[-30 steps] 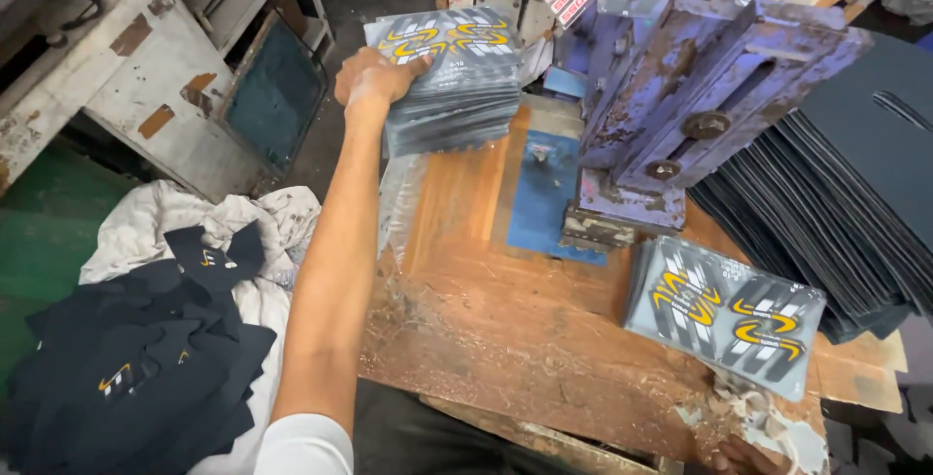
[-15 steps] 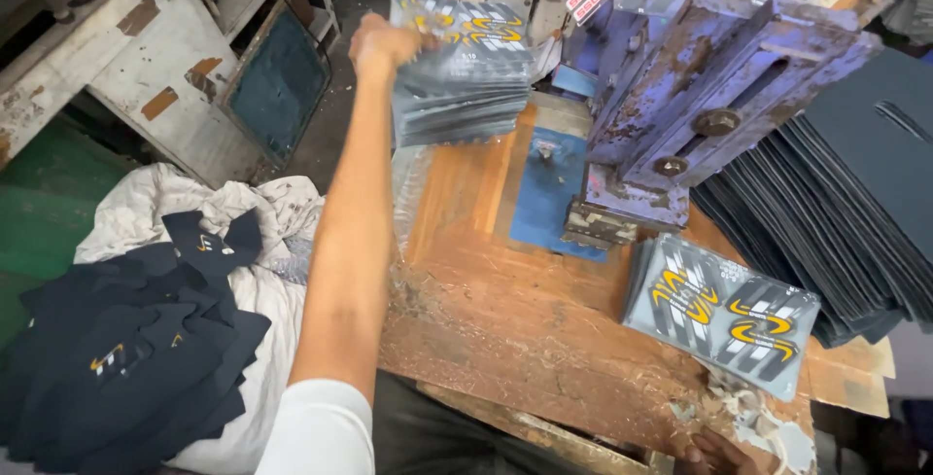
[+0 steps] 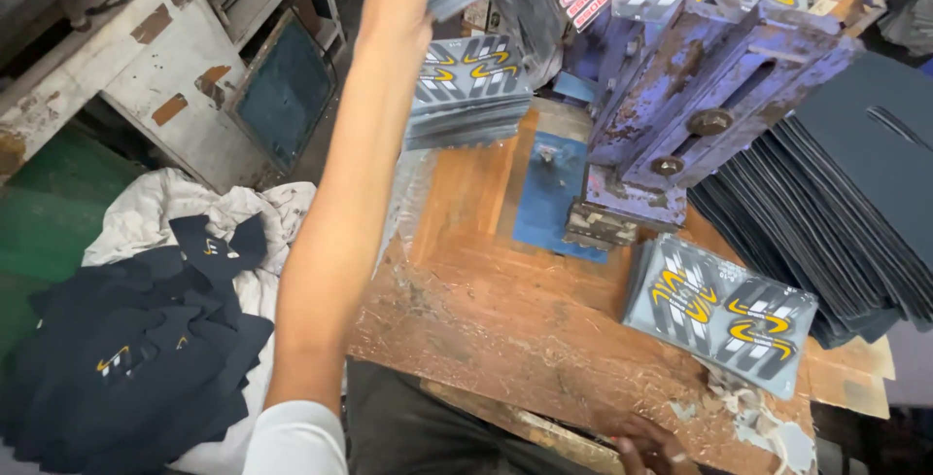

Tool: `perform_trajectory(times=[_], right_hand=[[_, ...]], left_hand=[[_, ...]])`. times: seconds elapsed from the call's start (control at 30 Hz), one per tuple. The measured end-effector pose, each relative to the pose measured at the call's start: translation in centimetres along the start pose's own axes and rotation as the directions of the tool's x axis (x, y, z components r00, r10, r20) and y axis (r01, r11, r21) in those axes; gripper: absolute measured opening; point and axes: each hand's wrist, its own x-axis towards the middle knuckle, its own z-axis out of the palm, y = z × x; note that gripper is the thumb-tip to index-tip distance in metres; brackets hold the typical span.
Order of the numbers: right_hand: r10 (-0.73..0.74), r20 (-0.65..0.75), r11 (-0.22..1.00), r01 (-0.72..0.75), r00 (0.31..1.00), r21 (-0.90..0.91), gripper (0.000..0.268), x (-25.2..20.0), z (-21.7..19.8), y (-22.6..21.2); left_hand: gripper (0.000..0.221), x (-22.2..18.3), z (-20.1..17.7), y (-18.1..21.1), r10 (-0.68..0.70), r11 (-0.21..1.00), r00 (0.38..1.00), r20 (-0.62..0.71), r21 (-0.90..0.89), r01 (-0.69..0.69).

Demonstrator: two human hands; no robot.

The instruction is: The person wipes and cleans residues from the surface of printed graphic decals using a small cloth by hand at a workbench.

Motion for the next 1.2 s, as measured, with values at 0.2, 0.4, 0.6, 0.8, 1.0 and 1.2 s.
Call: perform_trajectory(times=[0.2, 0.4, 0.6, 0.8, 1.0, 1.2], right_hand=[[0.062, 0.329, 0.962, -0.144, 0.942, 0.231, 0.056, 0.4, 5.3, -23.4], [-0.163, 0.758, 0.38, -0.669, 0.631, 0.639, 0.098, 5.3, 13.2, -35.3], [0.224, 0.725, 0.152, -0.758, 0.652, 0.635, 0.103, 6.3, 12.5, -36.7], [0.21, 0.513, 0.955, -0.061, 0.832, -0.291, 0.045, 4.2, 13.3, -36.9], [-0.045, 0.386, 0.88, 0.22, 0.921, -0.421, 0.065, 3.2, 13.6, -39.1], [-0.342, 0.349, 0.778, 0.471, 0.873, -0.415, 0.06, -1.0, 13.7, -39.7]], left_hand=[[0.049, -12.7, 1.8, 11.9, -0.317, 0.947, 0.935, 0.157, -0.01, 0.322], [0.06, -26.1, -2.0, 13.8, -0.641, 0.762, 0.767, -0.007, -0.124, 0.636], [0.072, -34.7, -7.6, 15.5, -0.674, 0.738, 0.739, 0.014, -0.046, 0.674], [0.051, -38.3, -11.2, 13.4, -0.68, 0.53, 0.731, -0.052, 0.654, 0.54], [0.062, -37.9, -10.3, 14.2, -0.646, 0.49, 0.754, -0.116, 0.695, 0.526], [0.097, -39.0, -10.4, 14.3, -0.59, 0.622, 0.805, -0.059, 0.603, 0.5]])
